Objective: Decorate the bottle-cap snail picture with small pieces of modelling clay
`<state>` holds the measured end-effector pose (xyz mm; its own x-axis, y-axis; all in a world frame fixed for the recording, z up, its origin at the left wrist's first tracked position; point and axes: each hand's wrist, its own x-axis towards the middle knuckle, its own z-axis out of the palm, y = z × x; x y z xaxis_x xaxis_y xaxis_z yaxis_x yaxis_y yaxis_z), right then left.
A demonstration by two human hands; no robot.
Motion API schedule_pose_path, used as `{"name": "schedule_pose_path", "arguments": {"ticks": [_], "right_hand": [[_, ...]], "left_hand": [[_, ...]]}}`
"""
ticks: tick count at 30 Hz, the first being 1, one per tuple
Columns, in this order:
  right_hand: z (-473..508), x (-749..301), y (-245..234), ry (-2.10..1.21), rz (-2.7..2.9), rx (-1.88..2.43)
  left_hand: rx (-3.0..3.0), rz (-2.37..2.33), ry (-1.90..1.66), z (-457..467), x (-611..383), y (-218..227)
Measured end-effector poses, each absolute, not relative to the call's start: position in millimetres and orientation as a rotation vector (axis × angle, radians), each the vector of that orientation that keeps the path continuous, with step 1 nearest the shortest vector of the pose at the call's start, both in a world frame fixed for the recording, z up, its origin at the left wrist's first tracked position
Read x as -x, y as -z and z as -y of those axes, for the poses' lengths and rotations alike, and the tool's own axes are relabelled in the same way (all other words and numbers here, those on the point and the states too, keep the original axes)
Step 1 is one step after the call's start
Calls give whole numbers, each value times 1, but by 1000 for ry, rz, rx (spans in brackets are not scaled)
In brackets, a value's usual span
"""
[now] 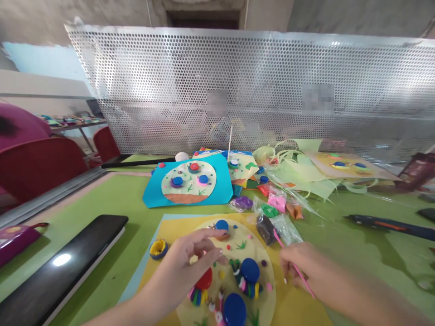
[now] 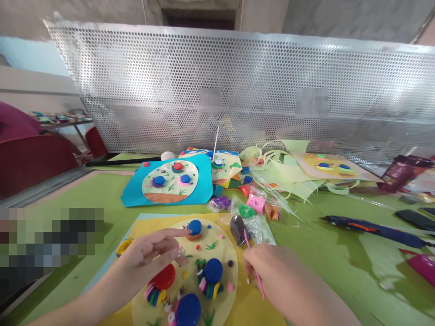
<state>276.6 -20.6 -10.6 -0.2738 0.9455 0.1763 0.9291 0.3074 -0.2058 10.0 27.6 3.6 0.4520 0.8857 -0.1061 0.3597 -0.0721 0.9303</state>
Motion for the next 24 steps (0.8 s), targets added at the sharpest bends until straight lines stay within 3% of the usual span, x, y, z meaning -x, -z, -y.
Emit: {"name": "schedule_pose_path", "arguments": {"ticks": [6, 13, 24], "right_hand": [[16, -251, -18, -162, 2395, 1658], [23, -214, -25, -21, 2414, 1231], [23, -208, -21, -36, 2362, 1283]], "left_hand": [[-1723, -1103, -673, -23, -9, -8], [-1951, -846, -799, -13, -16, -1], [-2492, -575, -909, -1, -15, -2]]}}
